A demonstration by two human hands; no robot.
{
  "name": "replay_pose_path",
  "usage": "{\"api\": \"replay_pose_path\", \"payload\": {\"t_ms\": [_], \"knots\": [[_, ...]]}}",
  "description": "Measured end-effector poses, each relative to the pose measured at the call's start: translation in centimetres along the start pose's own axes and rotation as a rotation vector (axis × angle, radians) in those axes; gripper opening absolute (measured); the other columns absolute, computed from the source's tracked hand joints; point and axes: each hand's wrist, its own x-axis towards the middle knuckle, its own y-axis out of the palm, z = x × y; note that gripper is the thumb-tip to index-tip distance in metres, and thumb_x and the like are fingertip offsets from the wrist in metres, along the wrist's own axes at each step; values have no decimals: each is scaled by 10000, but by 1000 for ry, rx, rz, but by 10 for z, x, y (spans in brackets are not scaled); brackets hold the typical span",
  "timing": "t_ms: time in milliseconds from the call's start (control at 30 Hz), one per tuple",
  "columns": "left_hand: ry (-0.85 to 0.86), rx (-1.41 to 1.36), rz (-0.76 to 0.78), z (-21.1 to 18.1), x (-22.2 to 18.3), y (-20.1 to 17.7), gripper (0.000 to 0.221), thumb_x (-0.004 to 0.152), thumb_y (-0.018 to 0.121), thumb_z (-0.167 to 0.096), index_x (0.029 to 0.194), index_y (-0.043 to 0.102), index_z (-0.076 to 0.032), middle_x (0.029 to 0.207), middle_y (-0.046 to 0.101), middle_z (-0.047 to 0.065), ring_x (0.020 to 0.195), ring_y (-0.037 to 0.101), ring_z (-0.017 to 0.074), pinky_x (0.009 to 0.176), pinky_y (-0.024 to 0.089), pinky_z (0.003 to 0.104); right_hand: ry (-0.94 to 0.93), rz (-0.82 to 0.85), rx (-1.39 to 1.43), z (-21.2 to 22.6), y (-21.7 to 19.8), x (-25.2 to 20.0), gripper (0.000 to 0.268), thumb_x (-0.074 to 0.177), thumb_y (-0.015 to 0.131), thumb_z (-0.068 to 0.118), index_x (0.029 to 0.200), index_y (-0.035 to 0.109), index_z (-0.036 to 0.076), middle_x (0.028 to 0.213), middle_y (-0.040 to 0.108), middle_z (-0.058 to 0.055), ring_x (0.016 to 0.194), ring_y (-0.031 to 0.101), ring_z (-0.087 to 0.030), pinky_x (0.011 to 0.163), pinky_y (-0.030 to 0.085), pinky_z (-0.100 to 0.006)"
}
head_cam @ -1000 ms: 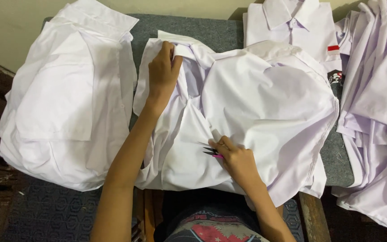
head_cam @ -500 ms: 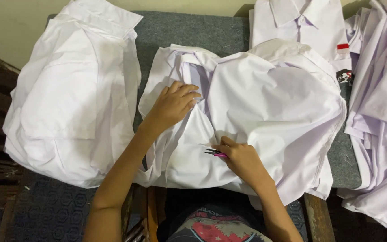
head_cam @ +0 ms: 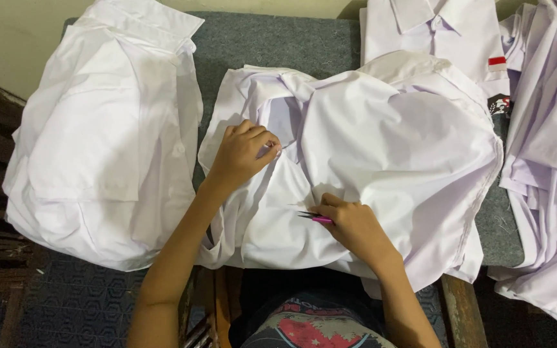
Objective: Trimming loose threads from white shirts using scissors and then folding them neatly.
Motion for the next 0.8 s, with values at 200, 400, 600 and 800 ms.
{"api": "replay_pose_path", "payload": {"t_ms": [200, 400, 600, 800], "knots": [[-24, -18, -41, -9, -4, -11, 140, 1066, 556, -352, 1007, 646, -262, 866, 602, -100, 982, 562, 124, 955, 380, 387, 21, -108, 197, 10, -28, 20, 257, 890, 733, 384, 1056, 741, 188, 955, 731, -12, 832, 747, -376, 668, 603, -520], [-52, 43, 88, 5, 4, 0, 180, 1087, 518, -363, 1040, 630, -231, 883, 612, -67, 1020, 552, 147, 978, 327, 466, 81, -164, 160, 12, -34, 61, 379, 1066, 493, 475, 1217, 632, 157, 967, 729, -118, 832, 740, -404, 726, 586, -534], [-29, 62, 122, 10, 4, 1, 160, 1044, 582, -380, 1033, 664, -243, 869, 684, -59, 1012, 583, 137, 998, 285, 495, 60, -198, 462, -15, 6, 107, 455, 978, 676, 397, 1211, 631, 9, 904, 674, -202, 858, 705, -467, 712, 554, -564], [-79, -14, 157, 5, -12, -10, 182, 1002, 642, -298, 1181, 657, -273, 962, 735, -77, 1087, 585, 135, 1022, 270, 513, 330, -75, 331, 15, 34, 119, 405, 841, 809, 316, 1166, 661, 124, 896, 737, -151, 922, 737, -420, 808, 574, -515]]}}
